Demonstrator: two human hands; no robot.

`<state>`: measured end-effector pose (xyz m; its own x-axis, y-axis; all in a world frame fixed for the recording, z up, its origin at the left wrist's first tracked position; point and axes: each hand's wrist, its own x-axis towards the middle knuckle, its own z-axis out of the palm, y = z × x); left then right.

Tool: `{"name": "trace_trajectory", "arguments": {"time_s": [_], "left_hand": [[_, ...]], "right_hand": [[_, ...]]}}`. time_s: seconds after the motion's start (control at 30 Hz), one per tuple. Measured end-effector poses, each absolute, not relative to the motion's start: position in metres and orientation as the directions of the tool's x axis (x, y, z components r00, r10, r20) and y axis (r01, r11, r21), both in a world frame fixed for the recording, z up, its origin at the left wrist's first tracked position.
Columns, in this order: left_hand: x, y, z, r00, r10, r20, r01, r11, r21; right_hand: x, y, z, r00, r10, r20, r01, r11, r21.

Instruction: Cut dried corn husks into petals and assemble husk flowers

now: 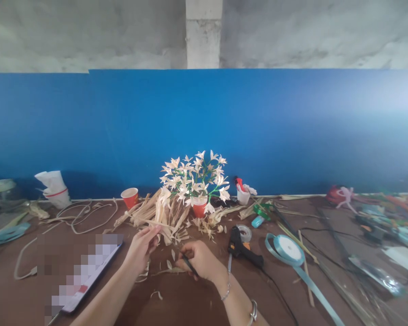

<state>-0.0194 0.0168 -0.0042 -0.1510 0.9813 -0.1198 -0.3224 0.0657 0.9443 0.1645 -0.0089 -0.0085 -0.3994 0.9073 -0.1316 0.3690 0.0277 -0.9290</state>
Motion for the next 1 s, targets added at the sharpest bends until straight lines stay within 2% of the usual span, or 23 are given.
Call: {"name": "trace_trajectory", "arguments": {"time_s": [0.3, 0.6, 0.8, 1.0], "left_hand": [[-0.0117, 0.0115, -0.0013, -0.173, 0.977, -0.129, -0.348, 0.062, 0.935], [-0.0092, 0.0104, -0.003, -0.169, 0.973, -0.157, -0.367, 0.086, 0.926], [-0.0095, 0.0108, -0.0033, -0.161, 0.976, -0.147, -0.347, 0.083, 0.934], [-0.0102, 0.012, -0.0041, -0.145, 0.983, -0.114, -0.37, 0.053, 0.927]], "right_hand": [[0.1632, -0.0122, -0.0024, -0.386, 0.92, -0.07, 0.372, 0.086, -0.924], [0.1617, -0.0115, -0.0026, -0.33, 0.939, -0.103, 0.404, 0.042, -0.914], [0.1632, -0.0127, -0.0019, -0.362, 0.93, -0.061, 0.388, 0.091, -0.917], [0.1635, -0.0098, -0.0063, -0.358, 0.926, -0.117, 0.365, 0.023, -0.931]]}}
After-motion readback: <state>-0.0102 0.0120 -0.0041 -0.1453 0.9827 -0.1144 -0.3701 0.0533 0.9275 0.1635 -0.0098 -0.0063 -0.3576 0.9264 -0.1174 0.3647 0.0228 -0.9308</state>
